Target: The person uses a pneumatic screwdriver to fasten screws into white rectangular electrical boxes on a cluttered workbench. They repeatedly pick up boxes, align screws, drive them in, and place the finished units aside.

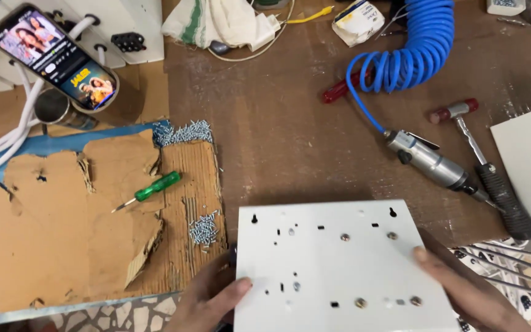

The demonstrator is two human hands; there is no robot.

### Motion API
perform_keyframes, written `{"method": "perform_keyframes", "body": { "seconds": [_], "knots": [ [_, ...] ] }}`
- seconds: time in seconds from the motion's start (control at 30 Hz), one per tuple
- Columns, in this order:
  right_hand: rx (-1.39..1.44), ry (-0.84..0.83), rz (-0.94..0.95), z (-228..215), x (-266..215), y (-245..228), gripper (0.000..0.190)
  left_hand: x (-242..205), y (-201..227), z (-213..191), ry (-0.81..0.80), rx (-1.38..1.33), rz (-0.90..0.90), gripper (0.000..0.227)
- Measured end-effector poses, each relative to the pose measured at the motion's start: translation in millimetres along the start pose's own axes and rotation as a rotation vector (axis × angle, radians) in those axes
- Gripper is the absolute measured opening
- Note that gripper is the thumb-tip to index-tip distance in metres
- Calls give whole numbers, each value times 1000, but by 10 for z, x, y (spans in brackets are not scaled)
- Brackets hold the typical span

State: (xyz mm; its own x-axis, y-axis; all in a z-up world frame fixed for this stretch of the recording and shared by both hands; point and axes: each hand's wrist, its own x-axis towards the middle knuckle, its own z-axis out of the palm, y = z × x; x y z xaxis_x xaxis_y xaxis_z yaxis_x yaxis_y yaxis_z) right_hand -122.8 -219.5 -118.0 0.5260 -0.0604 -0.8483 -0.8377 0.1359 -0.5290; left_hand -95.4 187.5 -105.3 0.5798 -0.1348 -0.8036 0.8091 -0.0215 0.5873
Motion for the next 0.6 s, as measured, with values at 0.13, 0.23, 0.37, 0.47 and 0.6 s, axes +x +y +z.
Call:
{"method": "perform_keyframes", "body": {
  "seconds": [0.13,0.23,0.37,0.47,0.6],
  "knots": [
    [-498,37,-285,-135,154,41,106,-100,144,12,-114,95,124,107],
    [-653,-26,-461,-318,117,-49,114,-290,417,65,-102,63,171,119],
    [-648,-105,-527,-821,163,-355,112,-347,497,217,36,279,523,105],
    [-651,-185,-574,-957,291,-442,110,-261,456,217,45,300,603,102],
    [-619,-269,-632,-611,495,-344,108,-322,541,247,68,399,480,103]
  ]
}}
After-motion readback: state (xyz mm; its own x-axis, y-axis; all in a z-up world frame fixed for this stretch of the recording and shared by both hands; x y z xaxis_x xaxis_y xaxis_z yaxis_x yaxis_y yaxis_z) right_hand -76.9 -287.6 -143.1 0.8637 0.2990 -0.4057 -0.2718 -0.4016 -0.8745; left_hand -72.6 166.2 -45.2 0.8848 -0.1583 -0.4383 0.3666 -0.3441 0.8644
